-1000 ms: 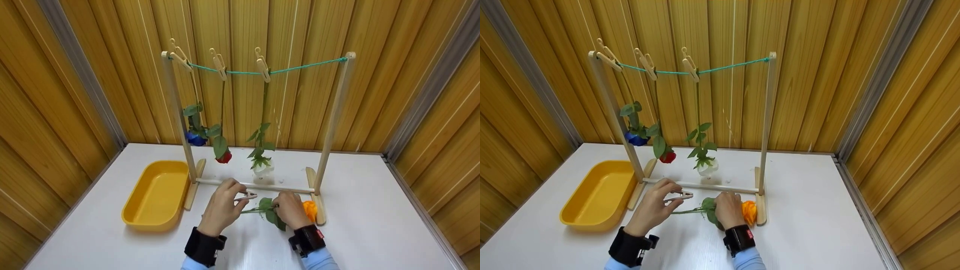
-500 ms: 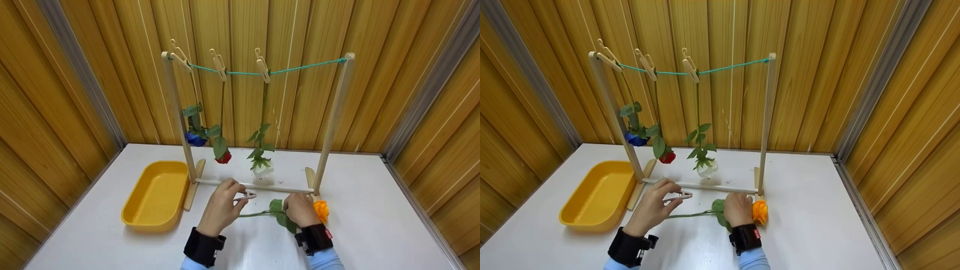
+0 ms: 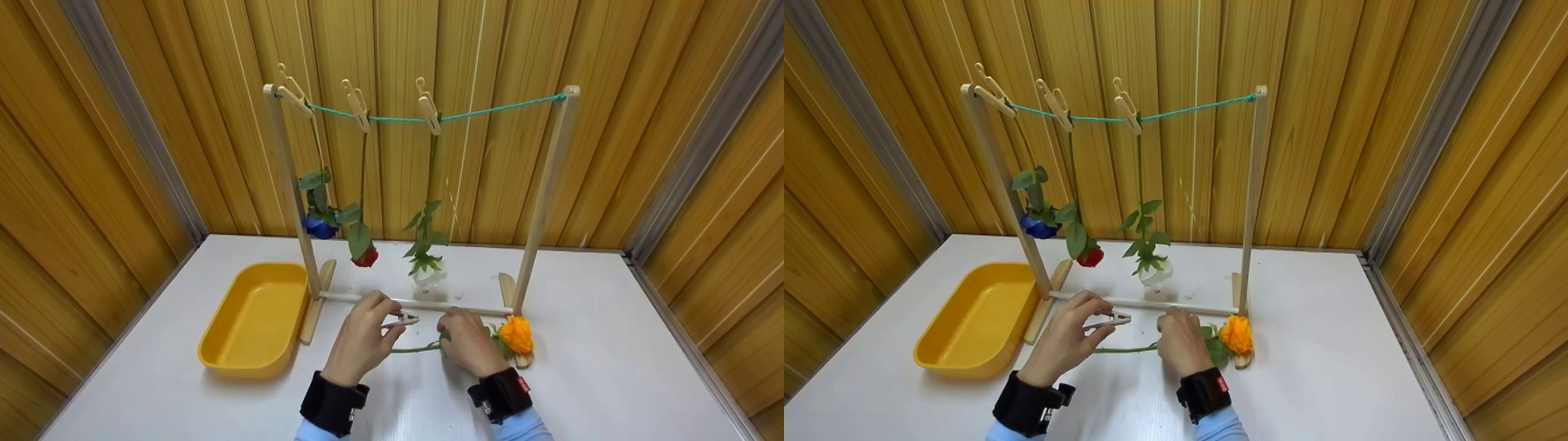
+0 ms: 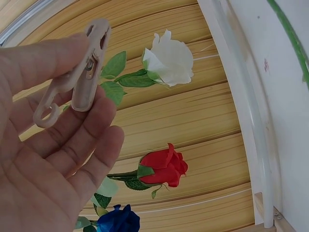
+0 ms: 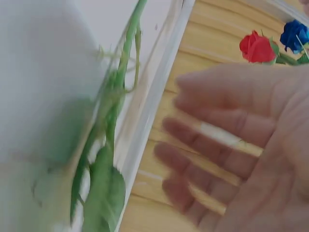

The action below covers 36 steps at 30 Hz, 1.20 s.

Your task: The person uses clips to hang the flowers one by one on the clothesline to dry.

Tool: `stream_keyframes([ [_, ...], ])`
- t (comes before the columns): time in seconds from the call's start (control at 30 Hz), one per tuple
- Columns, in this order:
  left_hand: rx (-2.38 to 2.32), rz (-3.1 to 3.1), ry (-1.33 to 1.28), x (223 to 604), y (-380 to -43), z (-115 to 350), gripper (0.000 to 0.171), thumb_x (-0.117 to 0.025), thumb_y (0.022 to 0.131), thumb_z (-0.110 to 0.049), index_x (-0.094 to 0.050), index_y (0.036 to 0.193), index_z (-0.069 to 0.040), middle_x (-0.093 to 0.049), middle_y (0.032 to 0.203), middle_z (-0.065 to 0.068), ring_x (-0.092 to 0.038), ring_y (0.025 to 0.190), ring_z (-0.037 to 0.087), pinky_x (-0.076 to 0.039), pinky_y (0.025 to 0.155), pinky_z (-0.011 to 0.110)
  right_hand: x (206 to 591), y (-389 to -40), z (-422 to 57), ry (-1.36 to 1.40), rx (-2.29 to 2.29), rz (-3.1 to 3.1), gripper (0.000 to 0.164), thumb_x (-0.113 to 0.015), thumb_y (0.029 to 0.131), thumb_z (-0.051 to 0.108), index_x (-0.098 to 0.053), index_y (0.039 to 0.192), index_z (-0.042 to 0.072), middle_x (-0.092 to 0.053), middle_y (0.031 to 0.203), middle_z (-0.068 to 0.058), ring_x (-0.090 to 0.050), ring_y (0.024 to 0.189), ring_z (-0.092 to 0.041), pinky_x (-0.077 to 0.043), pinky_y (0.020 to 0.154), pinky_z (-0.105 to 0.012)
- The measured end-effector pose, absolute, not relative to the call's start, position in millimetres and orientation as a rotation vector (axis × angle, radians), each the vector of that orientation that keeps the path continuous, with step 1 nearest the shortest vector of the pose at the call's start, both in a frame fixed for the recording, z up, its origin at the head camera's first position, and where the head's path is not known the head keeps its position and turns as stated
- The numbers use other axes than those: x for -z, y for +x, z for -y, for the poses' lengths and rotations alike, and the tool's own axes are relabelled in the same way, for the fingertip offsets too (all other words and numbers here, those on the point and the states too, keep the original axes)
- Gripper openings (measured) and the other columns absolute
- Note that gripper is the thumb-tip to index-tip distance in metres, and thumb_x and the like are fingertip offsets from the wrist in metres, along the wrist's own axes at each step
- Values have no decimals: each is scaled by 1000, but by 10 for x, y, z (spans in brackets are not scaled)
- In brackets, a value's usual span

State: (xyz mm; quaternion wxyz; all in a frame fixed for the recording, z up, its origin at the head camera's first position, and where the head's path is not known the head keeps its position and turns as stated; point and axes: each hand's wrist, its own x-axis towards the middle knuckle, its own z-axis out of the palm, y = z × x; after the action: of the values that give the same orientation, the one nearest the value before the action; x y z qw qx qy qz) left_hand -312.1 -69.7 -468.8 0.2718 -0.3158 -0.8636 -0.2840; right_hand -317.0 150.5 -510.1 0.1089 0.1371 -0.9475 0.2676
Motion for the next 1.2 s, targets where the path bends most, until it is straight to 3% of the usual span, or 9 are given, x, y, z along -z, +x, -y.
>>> stream_keyframes([
  [0.3, 756, 2297, -856, 4696, -3130, 691, 23, -88, 81, -8, -70, 95, -7, -59, 94, 1, -59, 86, 16, -52, 73, 31, 5202, -3158, -1309, 843, -685, 2785, 9, -75, 83, -1, -75, 92, 0, -71, 121, -19, -67, 113, -37, -52, 98, -52],
  [0.47, 758, 2284, -867, 4694, -3132, 693, 23, -89, 81, -9, -71, 95, -8, -60, 94, 2, -59, 86, 16, -53, 73, 31, 5255, -3134, -1263, 889, -597, 2820, 12, -70, 85, 0, -77, 94, 4, -69, 130, -18, -62, 126, -37, -42, 105, -68],
  [0.6, 756, 2282, -866, 4694, -3135, 703, 24, -89, 80, -10, -70, 95, -8, -60, 94, 2, -60, 85, 17, -53, 73, 32, 5266, -3108, -1245, 867, -589, 2847, 13, -71, 86, 1, -76, 97, 5, -68, 132, -19, -62, 124, -40, -36, 103, -77],
  [0.63, 758, 2283, -865, 4695, -3135, 707, 24, -89, 80, -9, -70, 95, -8, -60, 94, 2, -60, 85, 17, -53, 73, 32, 5267, -3107, -1238, 867, -587, 2842, 12, -71, 85, 0, -76, 96, 5, -69, 130, -18, -63, 121, -40, -39, 102, -75],
  [0.73, 764, 2289, -862, 4703, -3133, 715, 24, -89, 81, -9, -70, 95, -8, -60, 94, 2, -60, 85, 17, -53, 74, 32, 5272, -3114, -1215, 885, -593, 2805, 12, -73, 82, -2, -75, 88, 7, -75, 112, -11, -67, 101, -30, -50, 94, -55],
  [0.87, 772, 2297, -858, 4708, -3129, 717, 24, -89, 81, -9, -70, 96, -7, -59, 94, 2, -60, 85, 16, -53, 73, 32, 5297, -3137, -1190, 869, -600, 2779, 18, -73, 77, -7, -74, 84, 10, -71, 89, -1, -58, 81, -17, -43, 74, -35],
  [1.03, 773, 2301, -855, 4705, -3131, 712, 23, -88, 81, -10, -71, 96, -7, -59, 94, 2, -59, 85, 16, -53, 73, 32, 5326, -3143, -1184, 839, -572, 2788, 24, -70, 72, -11, -70, 79, 12, -59, 78, 3, -54, 76, -15, -39, 67, -33],
  [1.2, 764, 2296, -860, 4705, -3141, 710, 22, -88, 82, -9, -71, 96, -7, -60, 94, 3, -60, 85, 17, -53, 73, 32, 5353, -3145, -1188, 853, -559, 2764, 21, -73, 73, -7, -66, 71, 13, -53, 73, 5, -52, 72, -16, -36, 64, -31],
])
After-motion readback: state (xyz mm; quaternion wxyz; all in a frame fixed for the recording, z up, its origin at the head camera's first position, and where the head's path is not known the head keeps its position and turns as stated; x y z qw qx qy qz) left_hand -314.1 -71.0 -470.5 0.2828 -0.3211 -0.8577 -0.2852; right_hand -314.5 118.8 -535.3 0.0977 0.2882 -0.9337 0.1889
